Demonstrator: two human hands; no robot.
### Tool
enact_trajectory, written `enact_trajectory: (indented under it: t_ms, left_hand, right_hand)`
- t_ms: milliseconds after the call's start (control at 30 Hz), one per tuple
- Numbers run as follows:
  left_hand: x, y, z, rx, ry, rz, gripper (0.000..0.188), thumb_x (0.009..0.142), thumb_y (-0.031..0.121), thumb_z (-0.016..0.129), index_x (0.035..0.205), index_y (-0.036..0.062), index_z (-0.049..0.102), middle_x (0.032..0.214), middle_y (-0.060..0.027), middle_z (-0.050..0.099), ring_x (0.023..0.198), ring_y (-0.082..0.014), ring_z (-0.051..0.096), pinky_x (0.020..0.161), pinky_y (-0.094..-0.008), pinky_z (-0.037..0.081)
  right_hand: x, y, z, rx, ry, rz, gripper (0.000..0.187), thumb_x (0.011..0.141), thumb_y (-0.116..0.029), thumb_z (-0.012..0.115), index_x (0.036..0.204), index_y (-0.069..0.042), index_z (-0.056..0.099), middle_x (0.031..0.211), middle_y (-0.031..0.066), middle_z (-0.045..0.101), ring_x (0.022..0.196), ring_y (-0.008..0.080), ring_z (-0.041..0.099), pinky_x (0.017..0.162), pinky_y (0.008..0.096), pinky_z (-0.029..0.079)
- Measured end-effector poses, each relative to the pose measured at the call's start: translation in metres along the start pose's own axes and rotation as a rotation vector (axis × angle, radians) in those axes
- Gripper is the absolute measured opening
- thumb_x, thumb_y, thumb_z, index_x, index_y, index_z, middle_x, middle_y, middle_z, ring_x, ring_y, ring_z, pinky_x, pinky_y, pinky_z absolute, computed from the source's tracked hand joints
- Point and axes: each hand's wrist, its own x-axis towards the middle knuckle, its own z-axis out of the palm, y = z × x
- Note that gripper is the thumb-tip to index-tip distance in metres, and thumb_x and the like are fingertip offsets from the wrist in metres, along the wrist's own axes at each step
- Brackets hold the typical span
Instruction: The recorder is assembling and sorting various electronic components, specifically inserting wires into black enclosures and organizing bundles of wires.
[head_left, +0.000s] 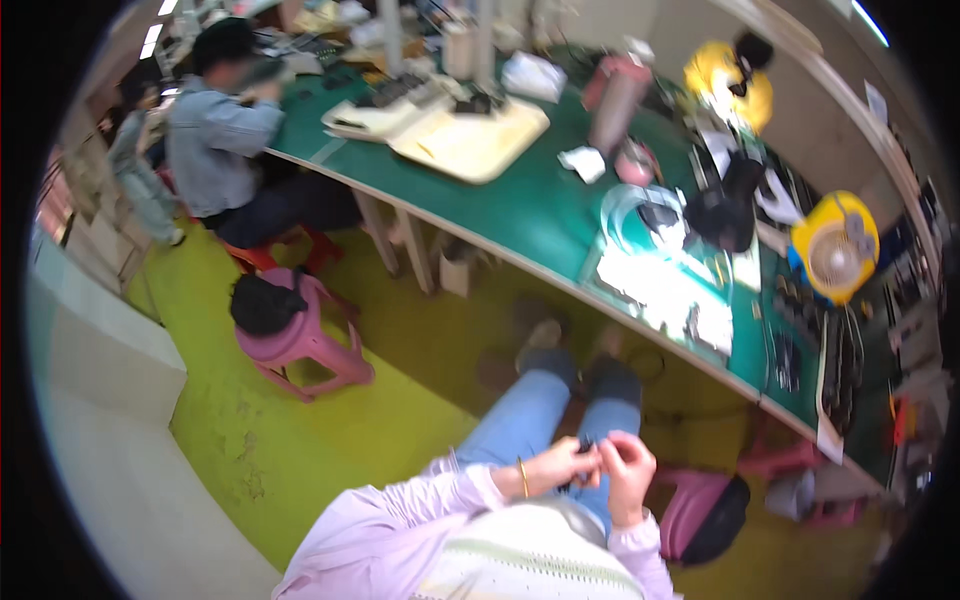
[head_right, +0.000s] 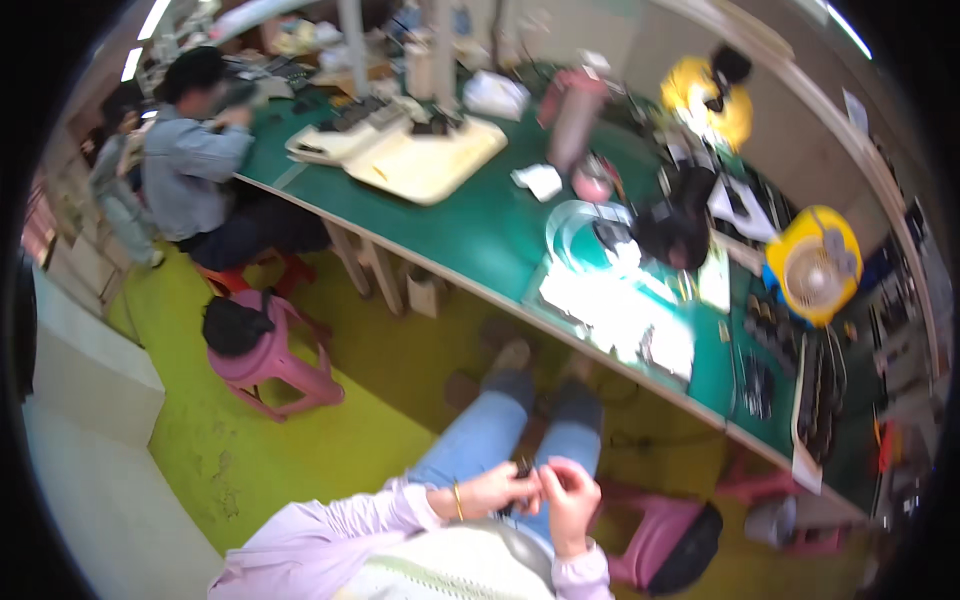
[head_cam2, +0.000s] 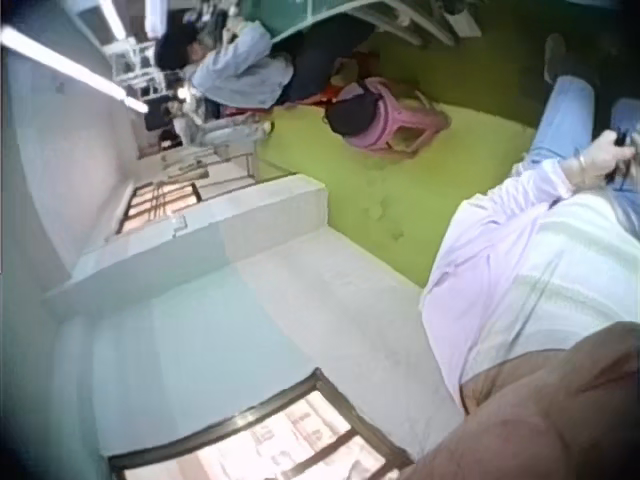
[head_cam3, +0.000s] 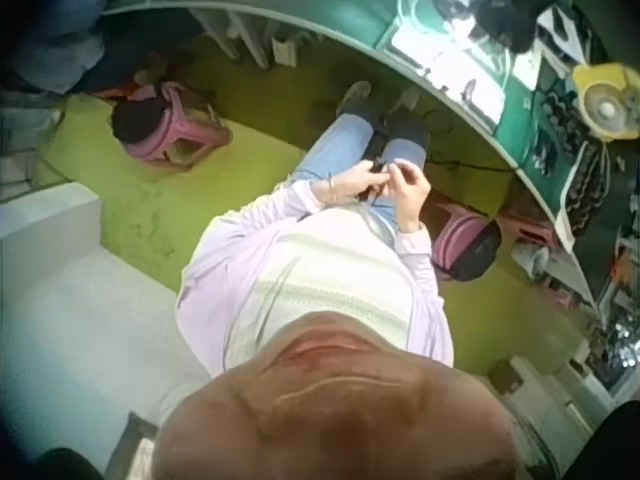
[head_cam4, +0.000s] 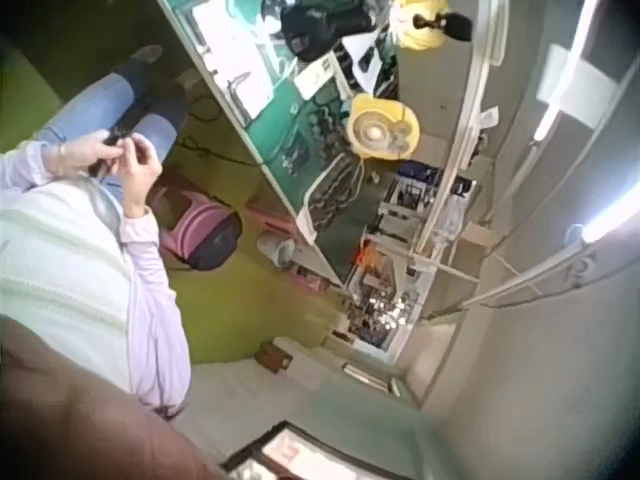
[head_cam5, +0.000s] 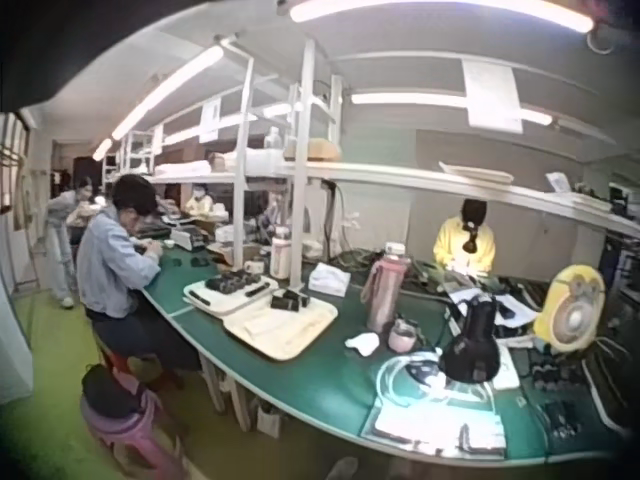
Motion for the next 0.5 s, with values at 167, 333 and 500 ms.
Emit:
enact_trajectory:
  t_ms: [167,333,500]
  left_hand:
    - [-0.001,0.04,0.018,-0.097,0.036,-0.103,0.028,0.086,0.026,0.046,0.076,0.0007,0.052,0.067,-0.0077,0.057,0.058,-0.0165,0.058,0.055,-0.0254,0.046]
    - [0.011,0.044,0.012,-0.173,-0.006,-0.177,0.022,0.088,0.02,0.043,0.081,0.0005,0.051,0.066,-0.0078,0.056,0.053,-0.0173,0.056,0.05,-0.0255,0.045]
    - [0.027,0.045,0.02,-0.214,-0.004,-0.211,0.022,0.088,0.019,0.042,0.083,-0.0003,0.05,0.066,-0.0065,0.056,0.052,-0.0145,0.055,0.049,-0.0244,0.045]
  right_hand:
    - [0.015,-0.01,-0.004,0.053,-0.041,-0.042,0.012,0.074,-0.001,0.061,0.085,0.005,0.059,0.071,0.0056,0.06,0.061,0.0082,0.055,0.057,0.0192,0.045]
    - [0.024,-0.014,-0.012,0.297,-0.091,0.117,0.011,0.077,0.002,0.055,0.088,0.005,0.057,0.072,0.01,0.06,0.058,0.01,0.055,0.053,0.02,0.045]
    - [0.035,-0.011,-0.023,0.277,-0.08,0.054,0.012,0.076,0.003,0.056,0.088,0.005,0.058,0.068,0.0069,0.059,0.058,0.0085,0.054,0.056,0.0195,0.046]
